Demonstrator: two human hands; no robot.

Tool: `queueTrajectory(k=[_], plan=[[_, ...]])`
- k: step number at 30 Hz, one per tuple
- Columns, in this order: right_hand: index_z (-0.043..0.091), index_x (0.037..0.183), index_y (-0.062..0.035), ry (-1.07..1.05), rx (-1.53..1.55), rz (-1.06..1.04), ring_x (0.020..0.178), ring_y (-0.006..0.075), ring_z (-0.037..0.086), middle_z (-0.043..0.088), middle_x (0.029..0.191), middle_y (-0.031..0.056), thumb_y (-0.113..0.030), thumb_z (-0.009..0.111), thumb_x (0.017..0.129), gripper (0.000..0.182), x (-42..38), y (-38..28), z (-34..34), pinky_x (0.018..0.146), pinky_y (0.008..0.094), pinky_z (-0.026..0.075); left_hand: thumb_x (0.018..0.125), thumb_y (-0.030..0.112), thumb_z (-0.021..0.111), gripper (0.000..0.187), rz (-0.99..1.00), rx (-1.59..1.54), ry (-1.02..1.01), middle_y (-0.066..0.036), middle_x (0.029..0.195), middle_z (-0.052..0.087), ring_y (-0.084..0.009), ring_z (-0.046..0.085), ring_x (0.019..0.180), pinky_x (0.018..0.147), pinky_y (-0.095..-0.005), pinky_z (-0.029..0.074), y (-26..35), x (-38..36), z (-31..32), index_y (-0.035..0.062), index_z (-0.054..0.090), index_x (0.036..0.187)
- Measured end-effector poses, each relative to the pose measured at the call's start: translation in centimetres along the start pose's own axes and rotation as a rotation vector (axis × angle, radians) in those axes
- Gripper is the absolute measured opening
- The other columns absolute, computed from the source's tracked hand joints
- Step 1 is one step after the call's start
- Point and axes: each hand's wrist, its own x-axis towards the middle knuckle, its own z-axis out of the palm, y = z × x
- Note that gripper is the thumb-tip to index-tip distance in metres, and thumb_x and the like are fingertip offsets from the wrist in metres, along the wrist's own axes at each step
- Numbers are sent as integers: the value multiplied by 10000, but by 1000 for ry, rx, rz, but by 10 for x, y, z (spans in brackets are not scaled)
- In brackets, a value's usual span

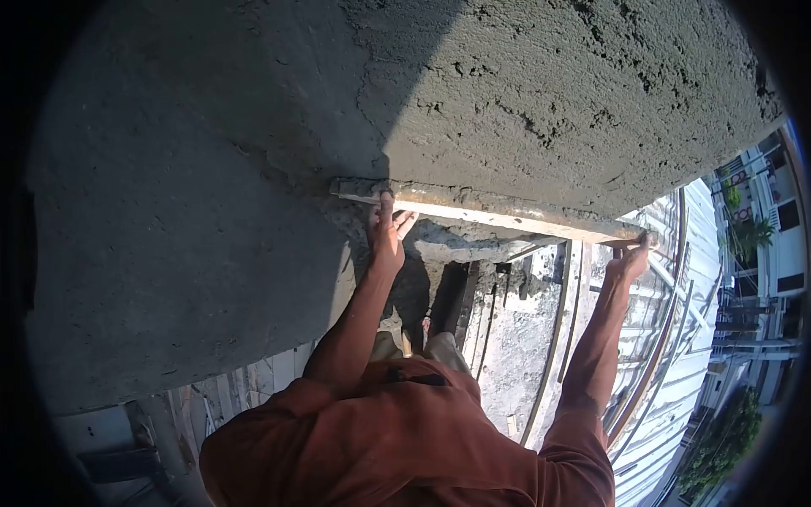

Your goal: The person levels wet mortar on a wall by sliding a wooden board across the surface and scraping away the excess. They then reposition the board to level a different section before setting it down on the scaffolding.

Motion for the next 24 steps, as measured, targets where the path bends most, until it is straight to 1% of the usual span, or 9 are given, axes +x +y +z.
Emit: queueTrajectory(k=[2,6,7,10,16,18,19,23,24], plan=[[587,1107,-23,-68,97,-10,996,320,562,549,1111,116,-304,626,874,367,20,30,-16,830,493,488,901,381,602,463,30,53,32,-149,1076,495,-362,594,976,873,-447,530,9,4,-3,-16,433,1070],[501,1218,-21,58,117,-6,1036,363,551,507,1181,156,-273,589,899,416,46,-2,-22,844,555,496,900,376,605,513,98,66,-74,-173,1097,479,-316,591,1009,865,-465,524,3,-16,40,-27,405,1147],[502,1197,-27,54,112,-40,1041,357,547,503,1168,149,-275,586,897,397,67,-10,-29,844,551,494,902,343,614,435,1,4,109,-123,1024,494,-294,598,956,835,-402,548,12,-39,70,0,404,1069],[492,1181,-23,-23,46,-62,1033,341,544,504,1116,133,-223,557,911,343,65,-33,-20,831,517,507,914,278,609,447,76,-61,-33,-121,1092,520,-250,599,899,804,-375,554,-4,-37,72,5,392,1193],[547,1105,-4,47,78,80,981,314,558,527,1099,127,-245,598,887,329,29,18,-17,824,487,517,911,343,599,430,79,61,6,-159,1042,502,-309,596,977,838,-400,549,19,-4,22,-16,430,1077],[570,1089,-18,11,100,58,995,315,554,534,1085,122,-253,602,888,310,10,30,-10,837,485,517,919,301,596,387,66,46,81,-138,975,512,-238,595,866,801,-409,559,30,-1,6,-32,427,1022],[518,1187,-67,-5,64,37,1040,342,538,509,1144,142,-242,531,921,319,7,27,-8,855,500,499,919,301,596,387,68,47,75,-138,975,512,-238,595,866,801,-409,559,31,0,15,-32,427,1022],[522,1173,-65,80,140,56,1036,335,541,512,1146,118,-245,511,936,298,25,-16,-13,855,508,495,917,315,597,396,164,78,-64,-142,1035,494,-291,595,964,829,-415,551,34,-32,67,-11,448,1085],[475,1237,-46,33,150,41,1060,371,511,474,1183,152,-250,502,938,363,32,-26,-11,857,573,480,916,309,600,380,180,68,-69,-136,1029,497,-282,595,956,824,-413,552,39,-35,76,-7,456,1069]])
